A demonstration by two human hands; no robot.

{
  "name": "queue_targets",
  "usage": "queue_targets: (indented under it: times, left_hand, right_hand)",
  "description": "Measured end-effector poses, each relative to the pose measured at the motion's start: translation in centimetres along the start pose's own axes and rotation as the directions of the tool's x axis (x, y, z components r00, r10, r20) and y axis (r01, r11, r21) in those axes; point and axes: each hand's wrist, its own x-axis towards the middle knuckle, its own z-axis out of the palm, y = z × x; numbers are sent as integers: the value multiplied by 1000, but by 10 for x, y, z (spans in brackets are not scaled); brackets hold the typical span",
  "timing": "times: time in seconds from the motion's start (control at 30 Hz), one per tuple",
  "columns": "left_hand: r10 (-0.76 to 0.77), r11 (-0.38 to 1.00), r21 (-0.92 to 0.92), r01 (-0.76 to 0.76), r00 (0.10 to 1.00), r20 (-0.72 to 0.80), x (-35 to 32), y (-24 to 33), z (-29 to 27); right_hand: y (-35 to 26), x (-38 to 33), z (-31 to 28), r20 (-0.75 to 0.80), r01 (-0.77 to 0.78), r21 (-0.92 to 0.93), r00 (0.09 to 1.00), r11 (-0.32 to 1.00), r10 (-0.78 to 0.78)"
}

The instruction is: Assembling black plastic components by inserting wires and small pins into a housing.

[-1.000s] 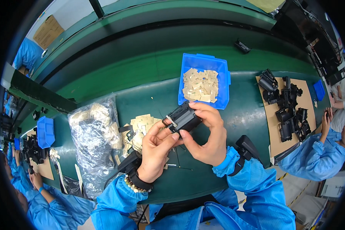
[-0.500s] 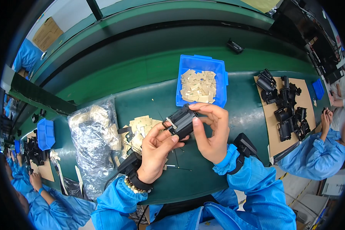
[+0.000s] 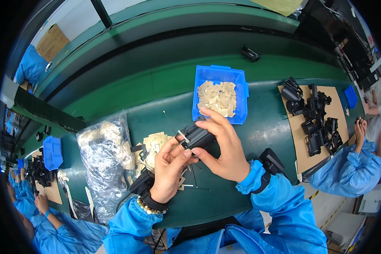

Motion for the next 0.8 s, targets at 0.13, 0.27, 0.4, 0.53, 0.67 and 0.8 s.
queue_targets:
  times: [0.13, 0.27, 0.4, 0.53, 0.67, 0.8]
  left_hand:
    - [-59, 994, 88, 60, 998, -12, 9, 14, -6]
    - [-102, 972, 220, 84, 992, 74, 12, 25, -8]
    - [123, 868, 458, -194, 976, 179, 10, 29, -3]
    - [529, -8, 835, -550, 707, 470, 11, 31, 1]
    - [629, -17, 737, -676, 565, 534, 11, 25, -4]
    - [621, 133, 728, -672, 629, 467, 7, 23, -8]
  right_hand:
    - [17, -2, -8, 168, -206, 141, 969, 968, 182]
    - [15, -2, -18, 251, -227, 160, 951, 961, 183]
    - [10, -1, -25, 345, -271, 159, 916, 949, 204]
    - [6, -2, -22, 273, -265, 181, 939, 947, 210]
    - [4, -7, -15, 171, -217, 149, 967, 965, 191]
    - [2, -11, -11, 129, -202, 106, 974, 974, 188]
